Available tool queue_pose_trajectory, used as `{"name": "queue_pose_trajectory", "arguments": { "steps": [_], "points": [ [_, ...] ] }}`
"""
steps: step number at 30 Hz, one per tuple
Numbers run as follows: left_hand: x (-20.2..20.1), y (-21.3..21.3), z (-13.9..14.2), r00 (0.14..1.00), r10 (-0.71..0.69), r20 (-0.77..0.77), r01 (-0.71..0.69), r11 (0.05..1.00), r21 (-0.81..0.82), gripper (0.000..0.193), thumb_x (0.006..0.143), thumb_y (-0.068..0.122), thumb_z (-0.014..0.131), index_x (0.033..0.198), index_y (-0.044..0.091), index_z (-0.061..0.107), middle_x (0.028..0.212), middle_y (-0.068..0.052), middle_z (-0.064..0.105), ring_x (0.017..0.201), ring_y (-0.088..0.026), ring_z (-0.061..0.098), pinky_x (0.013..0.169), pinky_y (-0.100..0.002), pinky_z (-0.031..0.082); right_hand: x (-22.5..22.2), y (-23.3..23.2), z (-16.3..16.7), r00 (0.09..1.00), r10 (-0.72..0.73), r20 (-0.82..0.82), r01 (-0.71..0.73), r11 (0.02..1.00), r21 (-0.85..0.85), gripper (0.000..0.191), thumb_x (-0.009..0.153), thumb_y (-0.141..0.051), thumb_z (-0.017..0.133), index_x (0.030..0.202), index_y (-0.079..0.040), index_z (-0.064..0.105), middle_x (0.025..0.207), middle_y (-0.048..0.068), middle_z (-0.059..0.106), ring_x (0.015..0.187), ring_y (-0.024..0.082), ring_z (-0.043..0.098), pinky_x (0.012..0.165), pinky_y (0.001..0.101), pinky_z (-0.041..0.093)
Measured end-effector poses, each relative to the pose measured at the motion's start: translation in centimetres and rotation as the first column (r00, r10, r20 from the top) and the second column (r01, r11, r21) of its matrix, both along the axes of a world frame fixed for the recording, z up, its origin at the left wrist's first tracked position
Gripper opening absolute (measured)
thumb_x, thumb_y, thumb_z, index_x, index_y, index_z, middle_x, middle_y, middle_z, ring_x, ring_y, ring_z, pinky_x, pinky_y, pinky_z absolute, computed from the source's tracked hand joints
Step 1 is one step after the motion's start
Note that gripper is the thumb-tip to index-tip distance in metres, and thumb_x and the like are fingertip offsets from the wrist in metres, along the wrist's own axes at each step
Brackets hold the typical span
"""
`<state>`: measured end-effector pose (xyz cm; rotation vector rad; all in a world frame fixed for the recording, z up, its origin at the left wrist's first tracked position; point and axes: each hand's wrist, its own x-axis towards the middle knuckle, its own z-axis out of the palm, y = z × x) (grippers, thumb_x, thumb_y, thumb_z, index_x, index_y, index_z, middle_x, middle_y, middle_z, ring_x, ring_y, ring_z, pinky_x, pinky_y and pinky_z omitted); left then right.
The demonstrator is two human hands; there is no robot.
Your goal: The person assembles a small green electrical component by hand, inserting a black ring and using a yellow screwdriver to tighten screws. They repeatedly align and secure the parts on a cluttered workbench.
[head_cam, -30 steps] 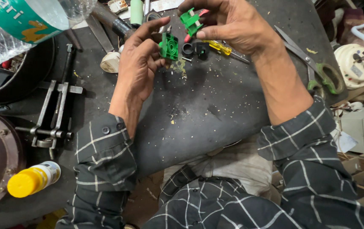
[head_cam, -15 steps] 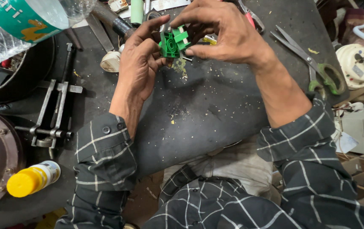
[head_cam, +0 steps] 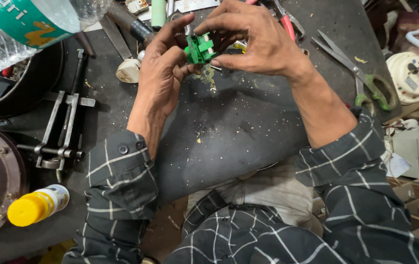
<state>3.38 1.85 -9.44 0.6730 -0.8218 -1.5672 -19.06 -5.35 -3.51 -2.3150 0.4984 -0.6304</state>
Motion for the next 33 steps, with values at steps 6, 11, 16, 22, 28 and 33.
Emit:
{"name": "queue_pose_trajectory", "arguments": {
  "steps": [6, 11, 16, 22, 28, 33],
  "points": [
    [0.0, 0.1, -0.2, 1.000, -0.008, -0.019, 0.007, 0.999, -0.040, 0.055, 0.097, -0.005, 0.046, 0.150, 0.008, 0.054, 0.123, -0.007, 0.061, 0.107, -0.016, 0.062, 0.087, -0.033, 0.054, 0.0, 0.1, -0.2, 1.000, 0.005, 0.019, -0.005, 1.000, -0.002, 0.047, 0.096, -0.002, 0.085, 0.138, -0.001, 0.065, 0.132, 0.011, 0.062, 0.116, 0.020, 0.074, 0.104, 0.0321, 0.060],
    [0.0, 0.1, -0.2, 0.999, -0.004, -0.035, 0.002, 0.999, -0.046, 0.056, 0.098, -0.006, 0.046, 0.151, 0.008, 0.053, 0.122, -0.007, 0.058, 0.108, -0.017, 0.061, 0.089, -0.035, 0.054, 0.1, -0.3, -0.2, 1.000, -0.001, 0.012, 0.003, 0.987, -0.162, 0.049, 0.093, -0.007, 0.089, 0.135, -0.001, 0.066, 0.125, 0.011, 0.066, 0.111, 0.022, 0.073, 0.101, 0.0312, 0.063],
    [-0.1, 0.1, 0.0, 0.999, -0.008, -0.044, 0.006, 0.999, -0.039, 0.057, 0.097, -0.006, 0.046, 0.151, 0.008, 0.052, 0.126, -0.009, 0.059, 0.111, -0.018, 0.062, 0.092, -0.036, 0.056, 0.1, -0.2, -0.2, 1.000, -0.006, 0.030, 0.011, 0.988, -0.154, 0.047, 0.095, -0.010, 0.089, 0.136, -0.002, 0.066, 0.126, 0.011, 0.068, 0.111, 0.021, 0.074, 0.098, 0.0291, 0.063],
    [-0.1, 0.1, 0.0, 0.998, -0.018, -0.064, 0.016, 0.999, -0.036, 0.057, 0.098, -0.006, 0.046, 0.153, 0.008, 0.050, 0.130, -0.010, 0.059, 0.115, -0.019, 0.062, 0.095, -0.037, 0.056, 0.0, -0.2, -0.4, 0.998, 0.002, 0.055, 0.007, 0.988, -0.156, 0.047, 0.097, -0.012, 0.086, 0.137, -0.003, 0.065, 0.127, 0.011, 0.068, 0.113, 0.021, 0.074, 0.099, 0.0286, 0.062],
    [0.0, 0.1, -0.1, 0.995, -0.015, -0.097, 0.012, 0.999, -0.033, 0.059, 0.097, -0.008, 0.045, 0.154, 0.007, 0.048, 0.134, -0.012, 0.058, 0.113, -0.020, 0.063, 0.092, -0.037, 0.058, 0.2, -0.4, -1.0, 0.999, -0.021, 0.040, 0.031, 0.955, -0.295, 0.053, 0.098, -0.024, 0.092, 0.138, -0.005, 0.064, 0.126, 0.008, 0.071, 0.113, 0.022, 0.073, 0.097, 0.0297, 0.056],
    [0.0, 0.1, 0.1, 0.996, -0.024, -0.090, 0.022, 0.999, -0.024, 0.062, 0.097, -0.009, 0.043, 0.157, 0.007, 0.043, 0.137, -0.013, 0.057, 0.117, -0.021, 0.064, 0.094, -0.036, 0.058, 0.4, -0.4, -1.4, 0.999, -0.020, 0.042, 0.027, 0.982, -0.187, 0.056, 0.098, -0.025, 0.088, 0.144, -0.006, 0.063, 0.134, 0.008, 0.073, 0.114, 0.018, 0.076, 0.098, 0.0277, 0.059]
  ]
}}
